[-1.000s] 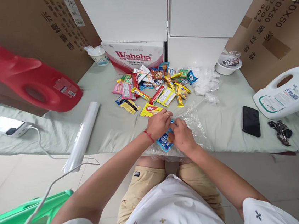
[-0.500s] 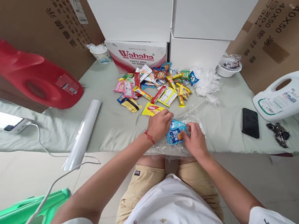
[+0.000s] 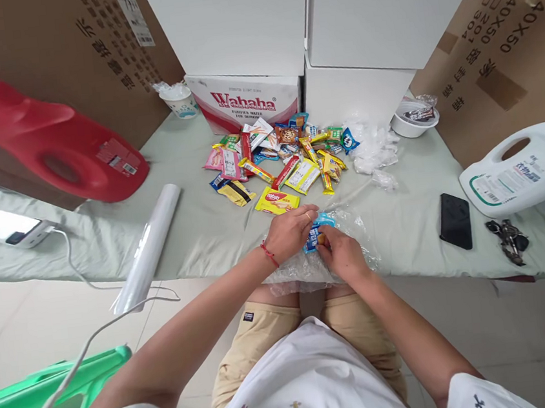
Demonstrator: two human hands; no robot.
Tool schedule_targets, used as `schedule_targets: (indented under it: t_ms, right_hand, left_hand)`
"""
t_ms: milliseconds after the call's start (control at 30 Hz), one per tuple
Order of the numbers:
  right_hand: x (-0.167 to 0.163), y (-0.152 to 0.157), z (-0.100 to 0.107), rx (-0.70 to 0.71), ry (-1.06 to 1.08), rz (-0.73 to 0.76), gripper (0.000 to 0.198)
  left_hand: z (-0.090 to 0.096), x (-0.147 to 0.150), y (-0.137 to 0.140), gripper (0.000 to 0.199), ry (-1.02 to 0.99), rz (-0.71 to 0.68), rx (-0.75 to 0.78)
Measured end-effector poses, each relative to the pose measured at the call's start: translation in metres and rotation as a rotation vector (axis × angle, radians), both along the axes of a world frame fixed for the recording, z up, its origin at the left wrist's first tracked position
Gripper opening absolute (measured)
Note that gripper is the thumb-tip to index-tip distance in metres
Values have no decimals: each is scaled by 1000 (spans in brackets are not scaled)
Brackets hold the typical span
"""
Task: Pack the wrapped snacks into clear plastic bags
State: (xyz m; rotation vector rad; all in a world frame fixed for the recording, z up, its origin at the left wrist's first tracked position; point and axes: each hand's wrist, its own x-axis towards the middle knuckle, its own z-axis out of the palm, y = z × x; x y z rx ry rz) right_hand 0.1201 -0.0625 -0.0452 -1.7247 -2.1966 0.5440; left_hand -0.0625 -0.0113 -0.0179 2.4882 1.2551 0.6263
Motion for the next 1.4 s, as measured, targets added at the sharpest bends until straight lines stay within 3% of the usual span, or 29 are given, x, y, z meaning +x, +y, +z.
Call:
schedule_targets:
  t_ms: [200,333,433,533,633,767,900,1067,1200,1300,1400]
  right_hand:
    - [0,9,-11,-74,242,-117,32]
    - [4,7,-16,-77,338,-141,31]
    - [9,0,-6,92,268,-83,6]
    - [14,0,9,351,106,-20,24]
    - [20,14,13,381,-39,99,43]
    - [25,41,-2,326,-86,181,26]
    - [30,48,-11,306,-28,239,28]
    - [58,13,6,288,174,356,29]
    - [83,-30,1,258,36,501,48]
    - [90,-43,-12,311,35,477,25]
    - [86,-33,-8,339,178,452,17]
  left_hand:
    - [-15,-13,-8,33,142,-252,3]
    - [-38,-19,-21,32,185,-256,98]
    - [-53,-17,-29,37,211,-194,225]
    - [-60,-13,-33,40,243,-145,321]
    - [-58,-7,-35,34,267,-64,343]
    - [-47,1,-33,32,272,75,305]
    - [-38,9,-30,31,251,108,266]
    - [-32,9,-28,36,273,37,193]
    - [-28,5,-25,32,292,-35,115]
    - [-23,2,-20,38,307,-55,47]
    - [-17,1,-15,41,318,-65,-7]
